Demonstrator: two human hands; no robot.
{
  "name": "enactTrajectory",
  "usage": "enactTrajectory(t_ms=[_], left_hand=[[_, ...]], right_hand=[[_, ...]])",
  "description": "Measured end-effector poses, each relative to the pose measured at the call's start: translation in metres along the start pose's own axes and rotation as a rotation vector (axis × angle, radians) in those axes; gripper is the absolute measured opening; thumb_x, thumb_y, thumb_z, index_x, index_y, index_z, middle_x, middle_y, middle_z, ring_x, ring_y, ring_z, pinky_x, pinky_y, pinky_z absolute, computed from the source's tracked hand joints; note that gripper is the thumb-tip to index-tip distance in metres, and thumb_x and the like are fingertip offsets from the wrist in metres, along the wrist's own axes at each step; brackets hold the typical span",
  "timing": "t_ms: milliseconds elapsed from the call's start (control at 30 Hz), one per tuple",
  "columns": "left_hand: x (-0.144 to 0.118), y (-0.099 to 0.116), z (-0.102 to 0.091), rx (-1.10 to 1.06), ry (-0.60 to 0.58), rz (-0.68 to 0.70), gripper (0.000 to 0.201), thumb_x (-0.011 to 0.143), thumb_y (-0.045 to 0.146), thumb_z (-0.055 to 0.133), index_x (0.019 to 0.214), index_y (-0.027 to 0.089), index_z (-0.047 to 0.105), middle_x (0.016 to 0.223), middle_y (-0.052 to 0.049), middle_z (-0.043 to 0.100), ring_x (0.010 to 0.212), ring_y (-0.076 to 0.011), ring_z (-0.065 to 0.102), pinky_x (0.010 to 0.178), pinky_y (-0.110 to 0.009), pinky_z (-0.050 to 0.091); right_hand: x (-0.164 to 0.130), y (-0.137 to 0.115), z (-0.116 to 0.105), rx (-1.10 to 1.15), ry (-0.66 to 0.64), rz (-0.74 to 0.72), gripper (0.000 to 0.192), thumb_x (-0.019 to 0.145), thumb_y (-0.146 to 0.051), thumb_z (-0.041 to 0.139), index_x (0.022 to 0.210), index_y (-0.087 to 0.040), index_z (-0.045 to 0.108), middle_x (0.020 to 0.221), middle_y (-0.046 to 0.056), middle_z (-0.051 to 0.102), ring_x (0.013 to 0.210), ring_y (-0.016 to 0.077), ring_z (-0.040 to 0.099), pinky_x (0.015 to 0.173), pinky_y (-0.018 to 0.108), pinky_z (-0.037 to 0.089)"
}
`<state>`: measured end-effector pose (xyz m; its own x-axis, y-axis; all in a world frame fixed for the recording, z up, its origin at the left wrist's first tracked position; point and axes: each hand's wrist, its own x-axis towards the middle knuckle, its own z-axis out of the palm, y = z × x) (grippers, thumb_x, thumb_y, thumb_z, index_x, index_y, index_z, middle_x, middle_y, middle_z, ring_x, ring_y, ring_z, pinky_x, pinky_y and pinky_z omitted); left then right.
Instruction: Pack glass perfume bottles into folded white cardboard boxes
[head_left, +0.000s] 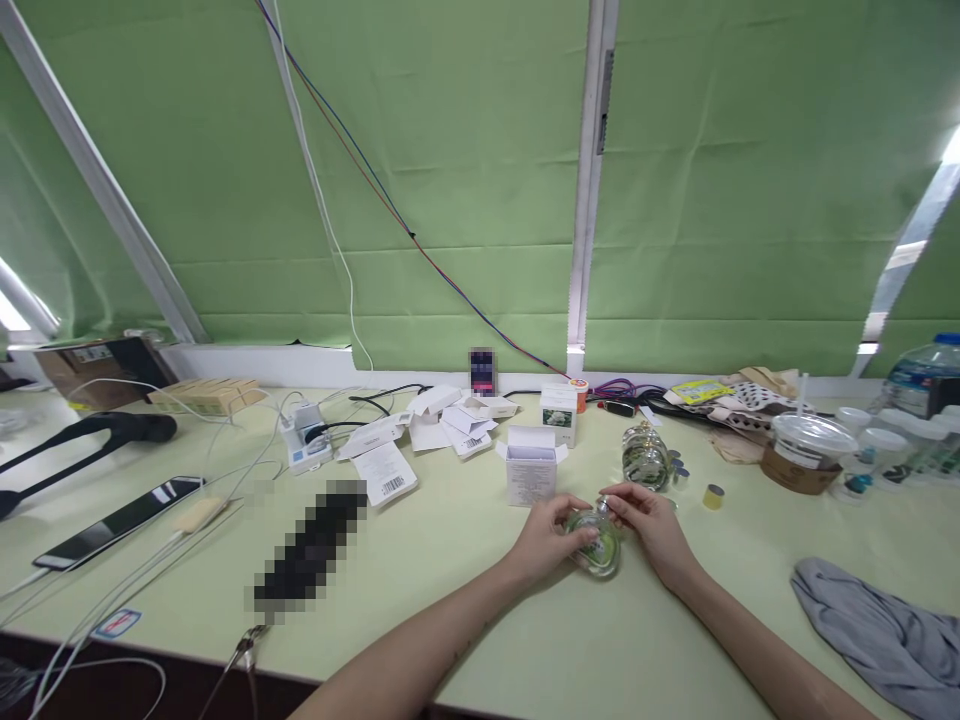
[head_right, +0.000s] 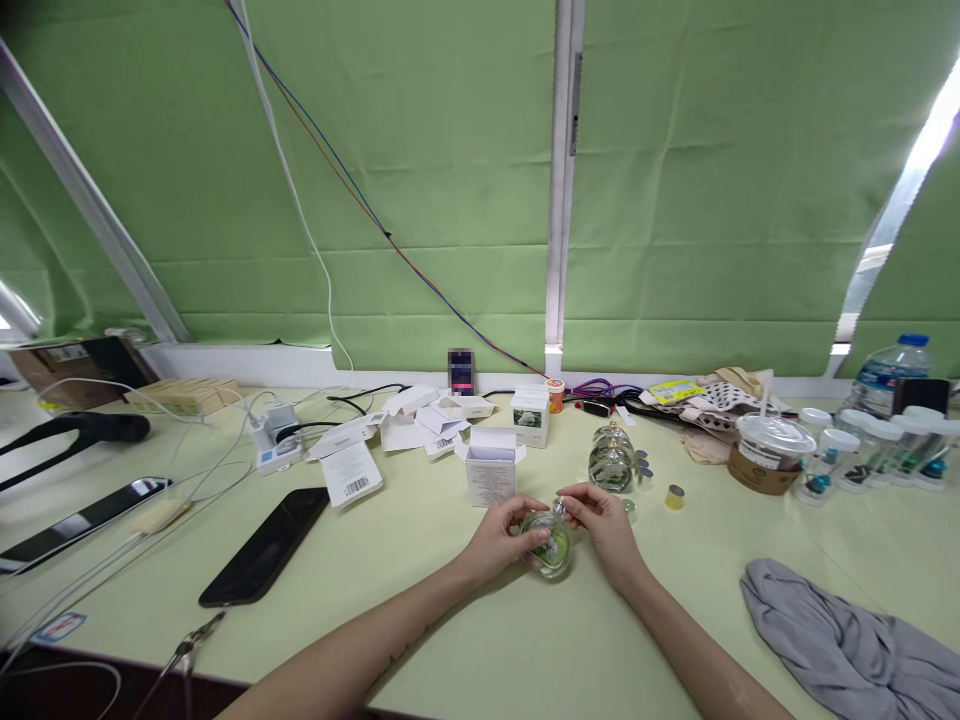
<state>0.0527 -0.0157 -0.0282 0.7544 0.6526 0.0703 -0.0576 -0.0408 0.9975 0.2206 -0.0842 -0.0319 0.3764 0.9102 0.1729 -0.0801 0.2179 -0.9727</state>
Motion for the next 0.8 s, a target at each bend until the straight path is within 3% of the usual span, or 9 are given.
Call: enactTrajectory(t_ms=[200,367,600,800], left_hand=[[-0.001,0.001,-0.004,0.177,0.014,0.162,0.038,0.068,0.033,0.075,0.101,0.017,0.064,0.100,-0.007,0.064,0.097,-0.0234,0.058,0.065,-0.026,0.046],[-0.002,0.004,-0.002,0.201,0.036,0.155,0.033,0.066,0.026,0.075,0.096,0.018,0.064,0.094,-0.005,0.065,0.092,-0.0217,0.058,0.065,-0.026,0.043],[-0.001,0.004,0.000,0.162,-0.019,0.141,0.030,0.062,0.017,0.074,0.088,0.018,0.060,0.086,-0.002,0.064,0.085,-0.0191,0.059,0.066,-0.026,0.043],[0.001,0.003,0.001,0.110,-0.040,0.115,0.028,0.061,0.012,0.072,0.085,0.017,0.058,0.082,-0.001,0.063,0.081,-0.0180,0.059,0.064,-0.026,0.041]], right_hand=[[-0.005,-0.008,0.000,-0.194,-0.032,-0.223,0.023,0.076,-0.037,0.069,0.093,-0.022,0.072,0.077,0.002,0.061,0.063,0.0132,0.053,0.060,0.026,0.045],[-0.007,-0.014,0.000,-0.368,-0.087,-0.386,0.018,0.085,-0.032,0.059,0.092,-0.023,0.072,0.075,0.002,0.056,0.062,0.0134,0.053,0.058,0.026,0.045],[-0.011,-0.022,0.001,-0.612,-0.176,-0.621,0.014,0.089,-0.025,0.053,0.087,-0.022,0.066,0.081,0.004,0.060,0.072,0.0160,0.058,0.064,0.026,0.045],[-0.008,-0.024,0.005,-0.732,-0.176,-0.696,0.011,0.089,-0.025,0.054,0.081,-0.021,0.060,0.078,0.003,0.058,0.068,0.0151,0.057,0.061,0.026,0.044]])
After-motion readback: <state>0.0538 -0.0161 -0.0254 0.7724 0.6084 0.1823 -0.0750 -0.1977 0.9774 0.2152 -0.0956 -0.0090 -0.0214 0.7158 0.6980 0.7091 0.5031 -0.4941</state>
